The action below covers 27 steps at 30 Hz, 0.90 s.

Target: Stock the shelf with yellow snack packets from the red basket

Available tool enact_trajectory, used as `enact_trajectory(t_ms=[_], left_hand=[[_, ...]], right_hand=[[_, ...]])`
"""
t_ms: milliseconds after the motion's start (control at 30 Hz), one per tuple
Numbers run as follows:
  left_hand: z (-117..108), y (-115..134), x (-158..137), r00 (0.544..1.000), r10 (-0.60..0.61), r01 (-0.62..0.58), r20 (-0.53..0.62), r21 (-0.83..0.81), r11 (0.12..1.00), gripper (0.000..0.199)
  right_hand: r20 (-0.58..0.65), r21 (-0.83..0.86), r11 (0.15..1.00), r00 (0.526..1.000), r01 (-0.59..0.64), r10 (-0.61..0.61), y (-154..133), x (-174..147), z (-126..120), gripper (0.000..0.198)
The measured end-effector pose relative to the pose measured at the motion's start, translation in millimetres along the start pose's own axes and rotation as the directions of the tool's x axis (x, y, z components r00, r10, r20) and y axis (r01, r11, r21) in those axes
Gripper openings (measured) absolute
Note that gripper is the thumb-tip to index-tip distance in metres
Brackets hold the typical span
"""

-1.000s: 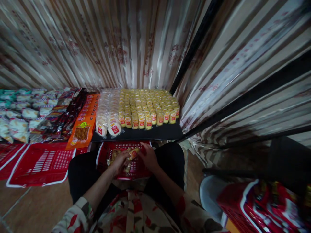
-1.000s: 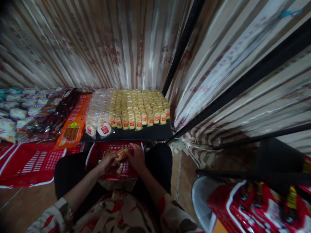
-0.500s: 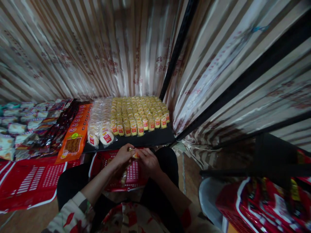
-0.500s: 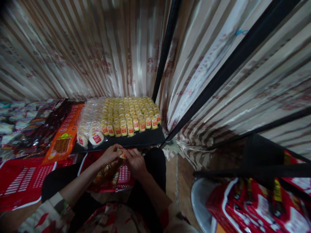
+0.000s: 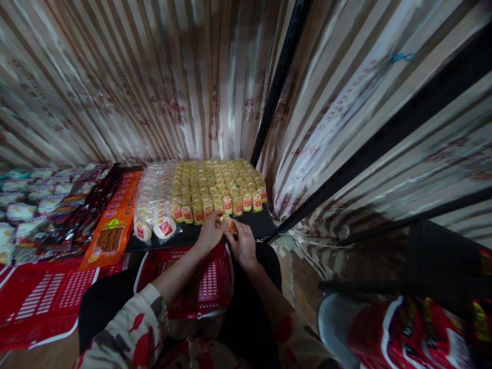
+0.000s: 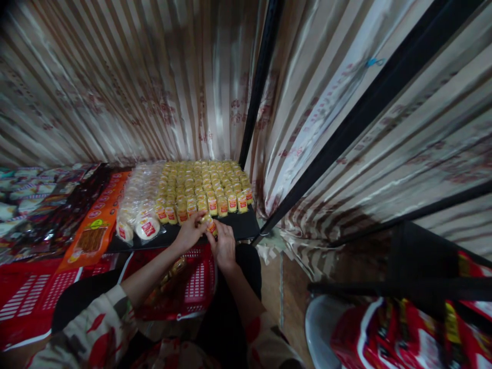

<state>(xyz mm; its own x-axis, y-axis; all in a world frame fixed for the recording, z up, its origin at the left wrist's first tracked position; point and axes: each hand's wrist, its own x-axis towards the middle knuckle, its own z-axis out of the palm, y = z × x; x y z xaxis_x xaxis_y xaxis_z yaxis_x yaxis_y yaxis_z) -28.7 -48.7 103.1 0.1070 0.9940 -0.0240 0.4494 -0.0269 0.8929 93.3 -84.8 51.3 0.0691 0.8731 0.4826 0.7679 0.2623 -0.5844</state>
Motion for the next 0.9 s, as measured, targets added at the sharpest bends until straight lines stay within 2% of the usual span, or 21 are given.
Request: enact_trajectory(t_ms=[133,267,533,700,900], left_hand=[[5,-3,1,0.996,0.045,-0.041,-0.083,0.057,0.998,0.027],[8,-13,-2,0.998,0.029,-0.020,-0.052,0.158,0.987,0.028],[12,-23,1,0.999,0.040,-0.037,-0.009,0.211,0.977,0.029],[12,-26,2,0.999,0.035,-0.034,0.000,0.185,0.982,0.029],[14,-34,4,0.999,0.042,-0.039,-0.017,0.136,0.990,0.031]], right_hand=[[-0.076,-0.031,0.993,0.991,-0.115,0.113,11,12,11,0.039],[-0.148,-0.032,0.985,0.975,-0.171,0.164,19,24,23,0.042],[-0.217,0.026,0.964,0.939,-0.266,0.265,18,33,40,0.039],[-0.231,0.040,0.972,0.945,-0.231,0.234,17,33,44,0.029],[-0.204,0.062,0.977,0.955,-0.205,0.213,17,31,43,0.026]])
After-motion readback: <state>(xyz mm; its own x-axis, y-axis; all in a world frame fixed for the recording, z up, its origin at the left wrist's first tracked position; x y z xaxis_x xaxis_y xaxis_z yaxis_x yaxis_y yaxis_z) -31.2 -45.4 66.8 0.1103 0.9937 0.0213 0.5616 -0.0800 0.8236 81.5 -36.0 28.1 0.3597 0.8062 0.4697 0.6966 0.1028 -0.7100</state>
